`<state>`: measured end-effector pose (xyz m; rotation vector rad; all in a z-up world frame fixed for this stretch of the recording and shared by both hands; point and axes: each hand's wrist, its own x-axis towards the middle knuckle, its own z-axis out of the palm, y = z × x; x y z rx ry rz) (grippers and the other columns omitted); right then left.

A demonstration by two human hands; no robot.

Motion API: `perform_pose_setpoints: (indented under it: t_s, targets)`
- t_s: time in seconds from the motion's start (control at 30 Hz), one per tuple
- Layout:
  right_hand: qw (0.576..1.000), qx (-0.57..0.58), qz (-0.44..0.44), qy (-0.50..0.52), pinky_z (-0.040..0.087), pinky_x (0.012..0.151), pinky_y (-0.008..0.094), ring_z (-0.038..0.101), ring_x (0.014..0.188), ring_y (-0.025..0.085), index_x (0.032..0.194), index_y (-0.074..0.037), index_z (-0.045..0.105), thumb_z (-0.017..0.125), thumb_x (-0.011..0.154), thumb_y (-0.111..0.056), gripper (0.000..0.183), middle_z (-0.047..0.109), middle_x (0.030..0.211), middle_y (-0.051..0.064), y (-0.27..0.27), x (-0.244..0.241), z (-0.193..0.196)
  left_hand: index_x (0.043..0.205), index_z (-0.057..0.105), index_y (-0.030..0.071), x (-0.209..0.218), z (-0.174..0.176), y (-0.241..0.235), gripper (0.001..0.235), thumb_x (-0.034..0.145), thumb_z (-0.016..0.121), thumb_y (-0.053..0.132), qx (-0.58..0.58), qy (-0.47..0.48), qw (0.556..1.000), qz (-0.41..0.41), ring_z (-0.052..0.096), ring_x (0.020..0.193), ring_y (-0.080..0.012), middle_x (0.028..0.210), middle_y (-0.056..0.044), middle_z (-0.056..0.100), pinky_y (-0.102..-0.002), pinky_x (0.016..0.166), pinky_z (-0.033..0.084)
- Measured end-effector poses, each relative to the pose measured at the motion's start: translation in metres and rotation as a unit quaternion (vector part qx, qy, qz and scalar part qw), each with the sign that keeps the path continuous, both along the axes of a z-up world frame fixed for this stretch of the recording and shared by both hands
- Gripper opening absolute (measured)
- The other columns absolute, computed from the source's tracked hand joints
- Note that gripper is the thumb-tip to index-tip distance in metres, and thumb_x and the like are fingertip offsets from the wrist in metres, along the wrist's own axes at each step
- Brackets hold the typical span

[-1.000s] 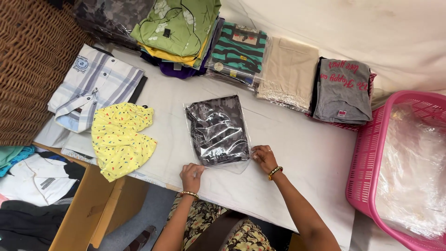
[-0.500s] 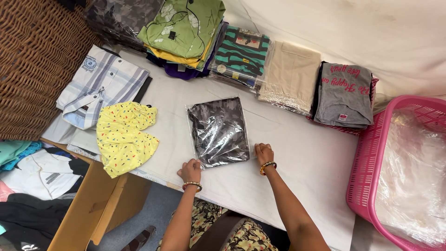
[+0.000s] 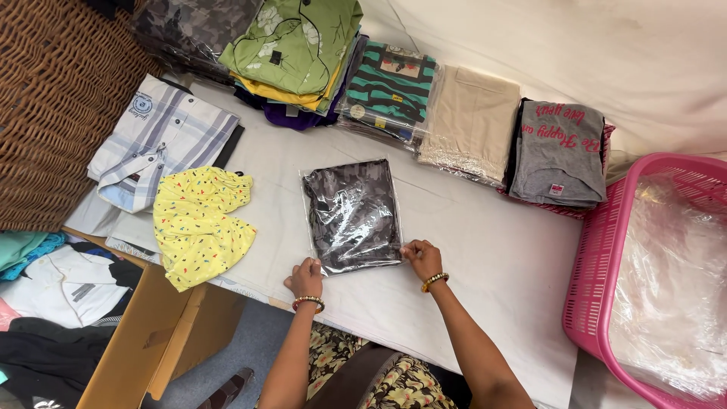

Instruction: The person folds a dark camouflage-patterned garment and a yellow patterned garment on a white table. They then place each folded garment into a clear plastic bag and set the packaged items aside with other folded clothes.

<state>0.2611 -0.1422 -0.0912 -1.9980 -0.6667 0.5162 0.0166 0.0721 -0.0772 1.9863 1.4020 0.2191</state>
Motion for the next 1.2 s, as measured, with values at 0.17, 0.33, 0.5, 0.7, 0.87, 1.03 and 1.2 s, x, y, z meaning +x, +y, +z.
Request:
perform_pose_setpoints:
  t_s: [0.17,0.33,0.5,0.7,0.87,1.03,1.2]
  targets:
    - [0.982,-0.158,-0.074,0.072,0.051,0.063,0.032,0.065,0.064,0.013,0.088,-0.01,0.076,0.081,0.086,-0.035,0.025,0.073,0.071,-0.001,0.02,0.004,0.028,0.09,0.069,0.015,0.008,0.007,-0.001,0.026,0.1,0.062,0.038,0.016,0.078,0.997,0.0,0.059,0.096,-0.0168,0.076,0.0,0.069,-0.04,0.1,0.03]
    - [0.976,-0.2,-0.074,0.05,0.052,0.062,0.032,0.069,0.065,0.013,0.085,-0.013,0.072,0.081,0.083,-0.032,0.022,0.073,0.071,-0.003,0.023,0.006,0.041,0.125,0.066,0.016,0.013,0.036,-0.036,0.042,0.088,0.052,0.002,0.305,0.01,0.927,-0.219,0.058,0.118,-0.0235,0.12,-0.005,0.065,-0.048,0.11,0.034]
    - [0.975,-0.216,-0.049,0.001,0.052,0.065,0.034,0.07,0.071,0.017,0.092,-0.015,0.071,0.078,0.086,-0.033,0.021,0.073,0.076,-0.002,0.021,0.005,0.039,0.153,0.037,0.026,0.028,0.054,-0.032,0.082,0.08,0.054,-0.007,0.261,0.107,0.827,-0.486,0.015,0.152,-0.0292,0.164,0.001,0.024,-0.066,0.118,0.013]
    - [0.924,-0.019,0.031,-0.381,0.037,0.109,0.048,0.056,0.127,0.022,0.138,-0.013,0.059,0.072,0.086,-0.014,0.053,0.061,0.131,0.004,0.018,-0.046,0.073,0.161,0.026,0.033,0.019,0.01,-0.006,0.091,0.085,0.055,-0.007,0.264,0.151,0.84,-0.45,0.009,0.154,-0.0329,0.169,0.003,0.012,-0.062,0.119,0.019]
    - [0.881,-0.006,0.2,-0.428,0.032,0.107,0.053,0.054,0.125,0.028,0.133,-0.011,0.06,0.076,0.077,-0.023,0.06,0.061,0.131,0.008,0.048,-0.078,0.077,0.157,0.033,0.026,0.034,0.011,0.003,0.075,0.09,0.055,-0.001,0.224,0.121,0.864,-0.434,0.02,0.153,-0.0327,0.166,0.001,0.024,-0.058,0.116,0.028]
    - [0.855,-0.036,0.175,-0.486,0.033,0.107,0.053,0.057,0.121,0.026,0.13,-0.009,0.063,0.07,0.075,-0.015,0.056,0.064,0.126,0.006,0.069,-0.058,0.058,0.153,0.045,0.024,0.053,0.07,0.027,0.063,0.094,0.053,0.004,0.115,0.121,0.891,-0.422,0.049,0.14,-0.0314,0.149,-0.004,0.054,-0.049,0.109,0.045]
    - [0.878,-0.066,0.22,-0.42,0.05,0.092,0.041,0.066,0.104,0.025,0.116,-0.016,0.066,0.067,0.086,-0.011,0.031,0.072,0.103,0.004,0.084,-0.021,0.114,0.149,0.052,0.027,0.053,0.123,0.08,0.059,0.092,0.065,0.037,-0.189,-0.034,0.894,-0.405,0.062,0.127,-0.0238,0.14,-0.005,0.065,-0.042,0.107,0.05]
